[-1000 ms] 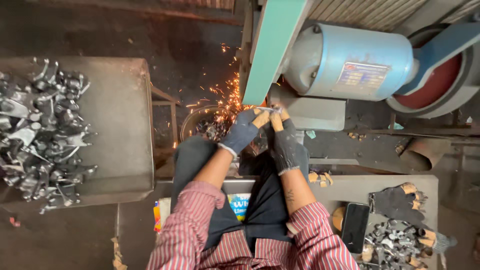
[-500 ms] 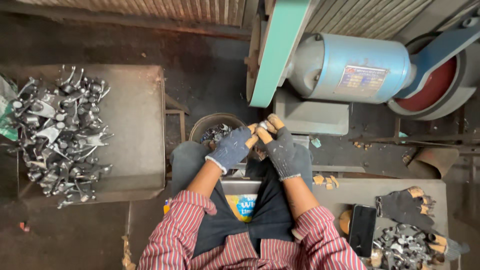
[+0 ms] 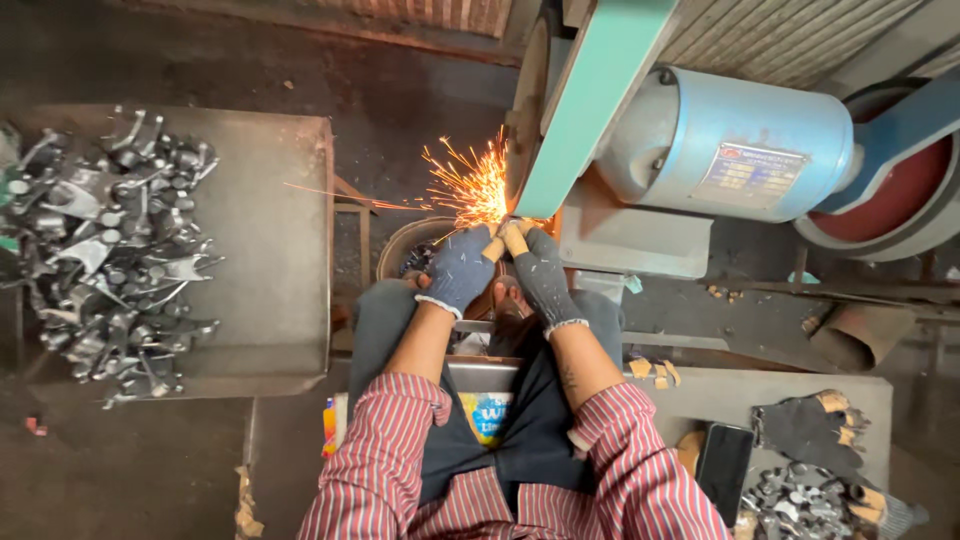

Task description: The person sits on the floor at a belt grinder, picks cast metal parts one at a time from a tray, presses each part against the running abrasive belt to grind its edges with sparks flying, and places finished parts into a bucket between their legs.

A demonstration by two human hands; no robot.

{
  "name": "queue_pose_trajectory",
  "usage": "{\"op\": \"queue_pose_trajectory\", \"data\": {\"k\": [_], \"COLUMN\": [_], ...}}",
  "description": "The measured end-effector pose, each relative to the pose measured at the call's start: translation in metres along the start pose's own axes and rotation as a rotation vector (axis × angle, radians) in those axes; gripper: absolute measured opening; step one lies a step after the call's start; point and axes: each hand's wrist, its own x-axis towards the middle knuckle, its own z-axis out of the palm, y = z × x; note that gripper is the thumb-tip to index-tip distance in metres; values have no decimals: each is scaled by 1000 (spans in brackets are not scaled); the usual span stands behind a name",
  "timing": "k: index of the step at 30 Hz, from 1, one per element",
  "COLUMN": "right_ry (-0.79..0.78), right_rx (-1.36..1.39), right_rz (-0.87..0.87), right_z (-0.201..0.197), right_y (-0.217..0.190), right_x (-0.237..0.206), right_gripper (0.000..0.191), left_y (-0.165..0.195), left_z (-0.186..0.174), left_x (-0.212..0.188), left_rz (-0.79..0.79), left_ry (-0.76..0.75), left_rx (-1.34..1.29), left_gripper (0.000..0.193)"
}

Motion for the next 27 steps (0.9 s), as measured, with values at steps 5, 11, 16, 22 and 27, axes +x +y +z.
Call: {"op": "queue_pose_trajectory", "data": {"k": [5, 11, 16, 22, 27], "right_ry": [174, 10, 159, 113, 156], "right_rx": [-548, 491, 973, 95, -188], "right_rz": [-109, 40, 238, -95, 0], "right_z": [-24, 5, 33, -4, -10], "right_y": [4, 3, -20, -36, -28], "right_x": [-10, -17, -21, -45, -23], "right_gripper": [33, 32, 36, 34, 30], "left_y": [0, 12, 31, 40, 37], "left_z": [37, 27, -4, 21, 75], "left_x": [3, -1, -2, -29, -35], "left_rz": [-34, -87, 40, -140, -507], "left_ry": [135, 57, 208, 171, -18], "left_rx": [-63, 165, 131, -816, -1668], "left_gripper": [32, 30, 26, 39, 37]}}
